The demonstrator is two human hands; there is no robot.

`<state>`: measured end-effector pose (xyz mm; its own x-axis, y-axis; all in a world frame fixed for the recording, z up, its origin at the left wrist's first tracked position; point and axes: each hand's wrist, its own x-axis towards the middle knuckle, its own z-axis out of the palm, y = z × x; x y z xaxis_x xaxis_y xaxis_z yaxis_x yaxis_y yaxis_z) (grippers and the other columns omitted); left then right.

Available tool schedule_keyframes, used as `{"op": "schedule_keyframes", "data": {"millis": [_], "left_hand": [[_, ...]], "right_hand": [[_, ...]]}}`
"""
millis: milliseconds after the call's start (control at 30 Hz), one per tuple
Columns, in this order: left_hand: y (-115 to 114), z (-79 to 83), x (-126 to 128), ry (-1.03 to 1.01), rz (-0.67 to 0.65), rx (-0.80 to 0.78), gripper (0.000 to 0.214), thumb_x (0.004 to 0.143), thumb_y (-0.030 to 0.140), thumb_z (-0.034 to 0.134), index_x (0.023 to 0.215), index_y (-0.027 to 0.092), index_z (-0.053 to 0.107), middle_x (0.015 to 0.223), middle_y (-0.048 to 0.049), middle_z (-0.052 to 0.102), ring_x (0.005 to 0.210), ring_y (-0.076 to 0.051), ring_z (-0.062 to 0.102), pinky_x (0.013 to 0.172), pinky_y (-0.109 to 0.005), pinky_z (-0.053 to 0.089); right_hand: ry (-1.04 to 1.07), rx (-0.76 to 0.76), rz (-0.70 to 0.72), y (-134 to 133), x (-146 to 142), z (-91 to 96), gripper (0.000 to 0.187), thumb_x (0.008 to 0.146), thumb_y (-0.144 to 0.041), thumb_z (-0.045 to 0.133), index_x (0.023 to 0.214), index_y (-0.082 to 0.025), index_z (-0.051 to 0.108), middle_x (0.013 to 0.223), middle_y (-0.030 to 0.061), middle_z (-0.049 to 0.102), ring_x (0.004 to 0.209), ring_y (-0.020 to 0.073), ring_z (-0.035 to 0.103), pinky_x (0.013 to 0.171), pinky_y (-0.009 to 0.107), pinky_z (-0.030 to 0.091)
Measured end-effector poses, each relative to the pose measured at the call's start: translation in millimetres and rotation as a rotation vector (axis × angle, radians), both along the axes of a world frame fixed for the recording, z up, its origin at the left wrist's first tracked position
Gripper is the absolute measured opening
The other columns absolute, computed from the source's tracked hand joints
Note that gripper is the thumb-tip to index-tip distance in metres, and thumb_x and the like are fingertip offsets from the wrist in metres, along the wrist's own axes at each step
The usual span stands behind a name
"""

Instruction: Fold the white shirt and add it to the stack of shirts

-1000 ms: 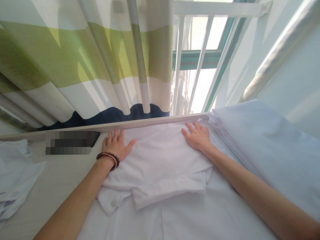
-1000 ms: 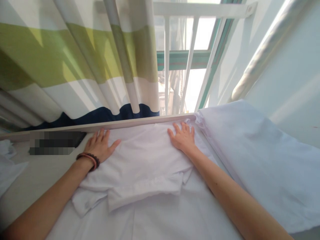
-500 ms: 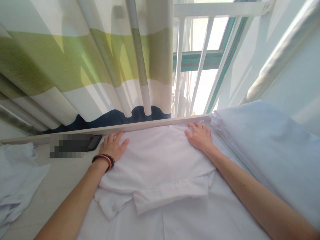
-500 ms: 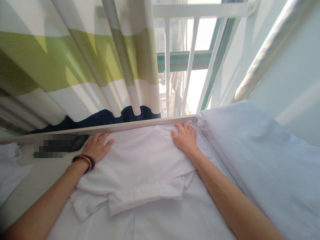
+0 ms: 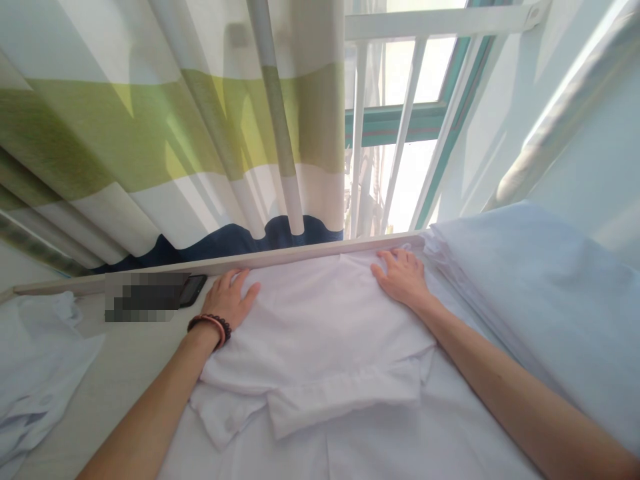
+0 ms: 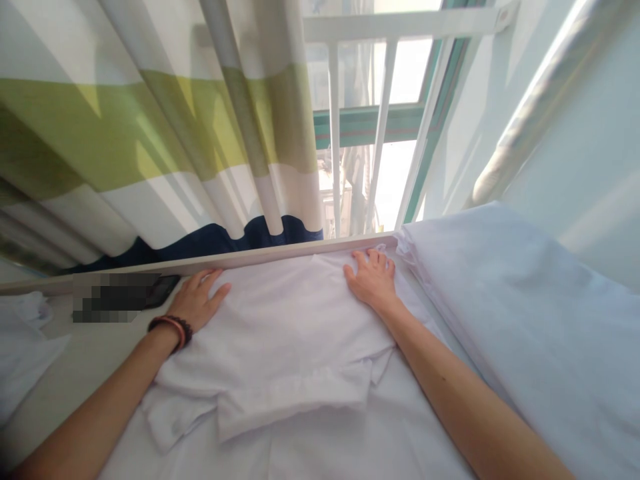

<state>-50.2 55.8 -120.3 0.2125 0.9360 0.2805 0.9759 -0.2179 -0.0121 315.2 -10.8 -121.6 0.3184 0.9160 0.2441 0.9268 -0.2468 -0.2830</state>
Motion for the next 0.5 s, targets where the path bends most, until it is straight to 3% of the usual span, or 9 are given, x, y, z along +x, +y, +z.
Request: {"op": "schedule_keyframes", "data": {"millis": [500], "left_hand": [[-7.1, 3.0, 3.2, -0.008, 0.021, 0.006, 0.054, 0.092, 0.045, 0.034, 0.132, 0.014, 0.053, 0.137, -0.015, 0.051, 0.126, -0.031, 0.046, 0.104, -0.044, 0.038]], "right_hand": [[-0.041, -0.004, 0.008, 0.3, 0.9, -5.0, 0.048, 0.091, -0.046, 0.036, 0.129, -0.024, 0.054, 0.134, 0.0142, 0.05, 0.125, 0.0326, 0.041, 0.103, 0.05, 0.028]]}}
